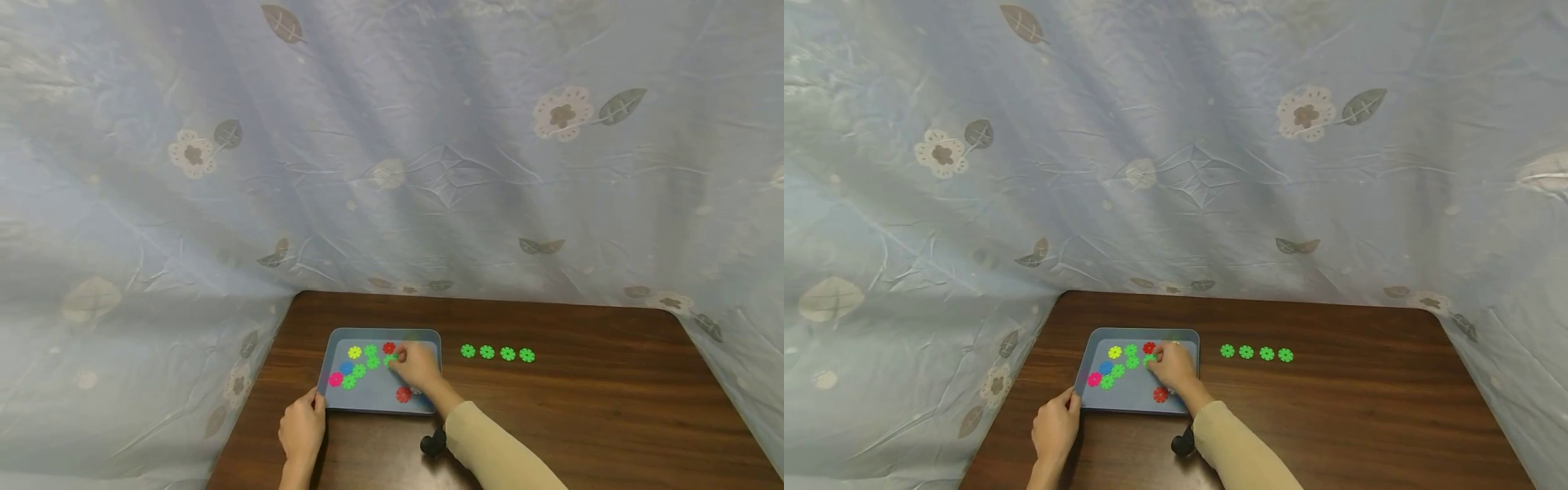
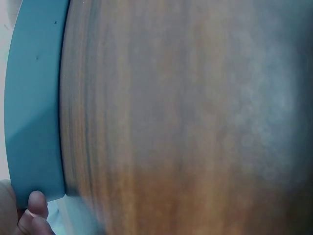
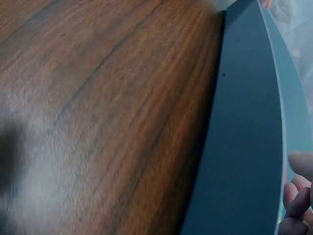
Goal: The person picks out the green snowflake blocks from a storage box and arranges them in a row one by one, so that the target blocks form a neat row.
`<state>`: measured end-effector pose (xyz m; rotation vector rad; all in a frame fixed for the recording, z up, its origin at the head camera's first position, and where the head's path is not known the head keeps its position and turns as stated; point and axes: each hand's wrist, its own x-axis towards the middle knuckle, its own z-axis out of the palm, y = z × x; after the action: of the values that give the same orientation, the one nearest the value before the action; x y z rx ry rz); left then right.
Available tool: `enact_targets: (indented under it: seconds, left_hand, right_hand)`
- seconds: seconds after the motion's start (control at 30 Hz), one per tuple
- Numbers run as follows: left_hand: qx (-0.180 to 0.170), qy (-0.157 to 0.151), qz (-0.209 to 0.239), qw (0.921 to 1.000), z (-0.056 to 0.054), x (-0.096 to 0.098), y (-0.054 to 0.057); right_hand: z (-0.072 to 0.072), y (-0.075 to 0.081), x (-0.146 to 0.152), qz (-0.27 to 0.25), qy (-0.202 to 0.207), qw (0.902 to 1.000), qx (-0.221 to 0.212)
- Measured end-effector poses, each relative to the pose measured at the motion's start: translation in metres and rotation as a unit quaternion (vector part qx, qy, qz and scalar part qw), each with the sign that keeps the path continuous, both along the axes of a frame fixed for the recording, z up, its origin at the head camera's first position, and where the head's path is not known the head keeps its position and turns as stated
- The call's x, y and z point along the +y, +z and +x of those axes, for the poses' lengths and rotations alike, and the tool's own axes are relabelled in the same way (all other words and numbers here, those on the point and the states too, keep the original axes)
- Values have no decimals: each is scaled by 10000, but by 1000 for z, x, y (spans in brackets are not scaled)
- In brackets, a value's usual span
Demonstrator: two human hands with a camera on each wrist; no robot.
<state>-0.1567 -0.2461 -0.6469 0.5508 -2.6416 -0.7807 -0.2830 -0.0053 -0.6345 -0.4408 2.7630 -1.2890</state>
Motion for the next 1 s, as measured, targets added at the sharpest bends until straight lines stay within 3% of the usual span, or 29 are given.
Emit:
enact_targets:
  seconds: [0.23,0.7,1.0]
  left_hand:
    - [-21,16,3,10000,0,3,2]
    - [-36,-26,22,10000,0,1,1]
    - [6,-29,17,10000,1,0,0]
  right_hand:
    - [1,-9,-6,393,-126,9990,153]
    - [-2,-6,-12,736,-254,9968,165]
    - [1,-3,-12,506,-259,9982,187]
